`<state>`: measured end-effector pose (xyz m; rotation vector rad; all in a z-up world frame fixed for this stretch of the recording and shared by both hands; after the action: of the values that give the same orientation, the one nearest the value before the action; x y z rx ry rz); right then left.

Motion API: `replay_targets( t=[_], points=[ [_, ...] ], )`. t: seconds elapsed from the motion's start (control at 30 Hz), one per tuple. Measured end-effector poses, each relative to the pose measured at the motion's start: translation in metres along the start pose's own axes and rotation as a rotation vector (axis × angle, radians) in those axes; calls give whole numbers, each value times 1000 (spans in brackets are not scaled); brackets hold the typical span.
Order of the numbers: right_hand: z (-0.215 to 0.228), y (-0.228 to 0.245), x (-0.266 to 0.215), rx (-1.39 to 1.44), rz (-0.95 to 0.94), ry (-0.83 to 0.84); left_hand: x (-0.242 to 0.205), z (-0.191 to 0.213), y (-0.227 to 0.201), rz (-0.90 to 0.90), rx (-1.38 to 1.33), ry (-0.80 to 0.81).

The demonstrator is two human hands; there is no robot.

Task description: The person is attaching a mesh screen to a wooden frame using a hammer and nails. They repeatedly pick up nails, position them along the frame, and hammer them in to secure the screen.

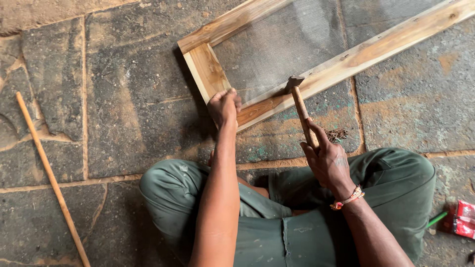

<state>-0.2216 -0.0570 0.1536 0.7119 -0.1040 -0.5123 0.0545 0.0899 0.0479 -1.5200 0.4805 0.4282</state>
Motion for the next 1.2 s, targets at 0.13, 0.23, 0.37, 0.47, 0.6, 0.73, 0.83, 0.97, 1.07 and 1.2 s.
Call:
replay_targets(
  t=[0.13,0.23,0.37,0.47,0.6,0.73,0.83,0.97,1.07,1.2],
  points=[
    [0,2,1,-2,28,-10,-3,9,-8,-151,530,-109],
    [0,-2,0,-5,-7,5,-11,13,-21,-188,706,-260],
    [-2,-5,0,2,39,-14,-15,22,-25,-41,717,-212],
    [-2,-4,1,-19,130,-76,-14,26,-27,-43,761,-188],
    [-3,-6,0,-2,134,-77,-12,27,-23,-6,741,-173],
    [-2,-3,-6,-36,176,-76,-13,23,-22,7,736,-184],
    [-8,7,-6,-127,287,-54,-17,27,-30,-11,691,-202],
    [-18,16,-4,-221,352,-5,-30,22,-40,-97,770,-173],
    [-18,19,-3,-186,382,-24,-45,-2,-49,-533,926,-96],
    [-17,19,-4,-195,365,-9,-54,-36,-28,-982,1193,143]
  ],
)
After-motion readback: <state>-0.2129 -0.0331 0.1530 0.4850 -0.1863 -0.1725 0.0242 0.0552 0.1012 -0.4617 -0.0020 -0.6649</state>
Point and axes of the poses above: each hand's wrist, its own x-axis towards the middle knuckle, its own z-axis out of the back of the hand, y = z × x, the point moved 5 cm from there along x, towards the middle knuckle, and after that the axes turned 12 degrees about z, right-handed, at the moved point
